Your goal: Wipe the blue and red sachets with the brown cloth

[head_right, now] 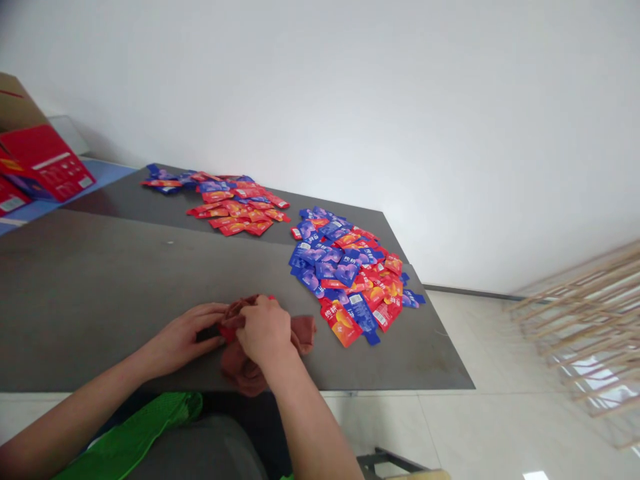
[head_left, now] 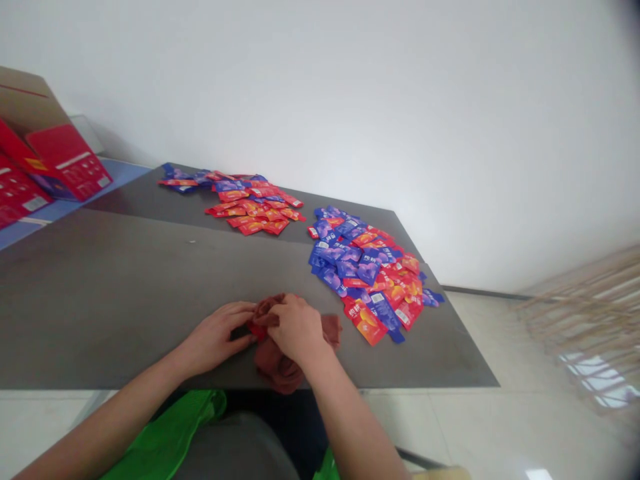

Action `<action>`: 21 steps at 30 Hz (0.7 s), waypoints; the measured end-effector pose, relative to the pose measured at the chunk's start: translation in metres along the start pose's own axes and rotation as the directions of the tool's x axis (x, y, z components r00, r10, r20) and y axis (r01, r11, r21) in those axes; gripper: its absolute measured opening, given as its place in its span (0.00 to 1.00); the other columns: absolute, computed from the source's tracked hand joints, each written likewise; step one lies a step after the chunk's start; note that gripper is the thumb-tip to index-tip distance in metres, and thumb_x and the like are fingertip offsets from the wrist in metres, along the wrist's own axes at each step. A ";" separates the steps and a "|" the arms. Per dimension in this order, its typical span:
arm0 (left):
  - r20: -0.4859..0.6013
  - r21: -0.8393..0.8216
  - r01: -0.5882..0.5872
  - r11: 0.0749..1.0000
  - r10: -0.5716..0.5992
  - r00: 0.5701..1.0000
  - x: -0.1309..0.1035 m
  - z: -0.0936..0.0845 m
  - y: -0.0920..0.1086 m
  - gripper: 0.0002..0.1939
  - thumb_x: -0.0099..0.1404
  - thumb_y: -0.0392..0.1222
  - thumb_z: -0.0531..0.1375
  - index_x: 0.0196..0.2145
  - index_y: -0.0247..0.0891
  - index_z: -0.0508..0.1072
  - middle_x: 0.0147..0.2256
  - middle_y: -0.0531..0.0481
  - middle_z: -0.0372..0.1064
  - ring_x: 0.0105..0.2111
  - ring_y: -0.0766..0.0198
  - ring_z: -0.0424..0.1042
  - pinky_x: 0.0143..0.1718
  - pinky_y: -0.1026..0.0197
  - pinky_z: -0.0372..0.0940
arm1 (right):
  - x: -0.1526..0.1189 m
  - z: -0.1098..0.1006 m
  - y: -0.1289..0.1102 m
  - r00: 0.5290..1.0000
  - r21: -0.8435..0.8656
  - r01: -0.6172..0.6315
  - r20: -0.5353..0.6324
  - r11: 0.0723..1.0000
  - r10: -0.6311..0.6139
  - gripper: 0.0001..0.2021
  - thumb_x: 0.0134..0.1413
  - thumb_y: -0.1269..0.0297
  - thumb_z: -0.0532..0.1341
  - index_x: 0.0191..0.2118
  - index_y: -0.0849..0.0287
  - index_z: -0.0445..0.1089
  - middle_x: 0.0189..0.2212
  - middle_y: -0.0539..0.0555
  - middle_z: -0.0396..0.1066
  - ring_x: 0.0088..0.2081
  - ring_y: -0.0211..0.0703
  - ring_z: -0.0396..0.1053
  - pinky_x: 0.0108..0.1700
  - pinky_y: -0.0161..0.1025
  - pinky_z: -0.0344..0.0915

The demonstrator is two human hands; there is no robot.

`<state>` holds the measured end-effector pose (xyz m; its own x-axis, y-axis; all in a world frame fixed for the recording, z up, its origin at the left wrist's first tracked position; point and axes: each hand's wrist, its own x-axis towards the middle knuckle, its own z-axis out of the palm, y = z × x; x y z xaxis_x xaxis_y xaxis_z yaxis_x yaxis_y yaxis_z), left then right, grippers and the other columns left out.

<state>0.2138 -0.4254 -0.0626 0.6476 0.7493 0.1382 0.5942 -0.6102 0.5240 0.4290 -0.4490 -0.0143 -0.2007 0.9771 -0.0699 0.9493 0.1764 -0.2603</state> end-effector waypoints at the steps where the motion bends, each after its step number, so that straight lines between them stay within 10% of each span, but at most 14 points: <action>1: -0.002 0.003 0.007 1.000 -0.007 1.000 0.000 0.000 -0.001 0.20 0.67 0.49 0.60 0.55 0.47 0.74 0.58 0.48 0.70 0.58 0.53 0.68 0.61 0.52 0.63 | 0.004 -0.001 0.007 0.997 -0.003 -0.073 -0.001 0.997 0.073 0.11 0.62 0.59 0.58 0.46 0.47 0.75 0.46 0.53 0.70 0.47 0.44 0.68 0.43 0.37 0.64; 6: 0.020 0.013 0.019 1.000 -0.019 1.000 -0.001 0.001 -0.003 0.19 0.68 0.49 0.59 0.55 0.48 0.74 0.58 0.48 0.70 0.59 0.53 0.66 0.62 0.49 0.62 | -0.001 -0.008 0.038 0.937 -0.043 -0.331 -0.131 0.943 0.323 0.10 0.63 0.61 0.57 0.44 0.53 0.75 0.46 0.56 0.69 0.47 0.47 0.68 0.41 0.38 0.63; 15: -0.008 0.045 0.014 0.999 -0.014 1.000 -0.001 0.004 -0.007 0.18 0.66 0.50 0.61 0.53 0.49 0.75 0.57 0.50 0.70 0.57 0.53 0.68 0.60 0.51 0.63 | -0.100 0.032 0.011 0.947 0.287 -0.174 -0.212 0.942 0.240 0.11 0.54 0.70 0.62 0.42 0.48 0.73 0.44 0.50 0.69 0.46 0.44 0.66 0.48 0.38 0.63; 21: 0.070 0.025 -0.098 0.995 0.096 0.993 0.058 0.010 0.000 0.13 0.64 0.47 0.62 0.45 0.44 0.75 0.50 0.49 0.72 0.52 0.55 0.70 0.56 0.54 0.64 | -0.104 0.044 0.007 0.907 0.417 -0.163 -0.292 0.894 0.302 0.15 0.50 0.73 0.62 0.43 0.48 0.73 0.44 0.50 0.69 0.46 0.45 0.65 0.46 0.40 0.62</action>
<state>0.2563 -0.3845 -0.0630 0.7336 0.6673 0.1284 0.5395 -0.6868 0.4871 0.4462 -0.5542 -0.0508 0.1756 0.9745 0.1394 0.7803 -0.0514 -0.6233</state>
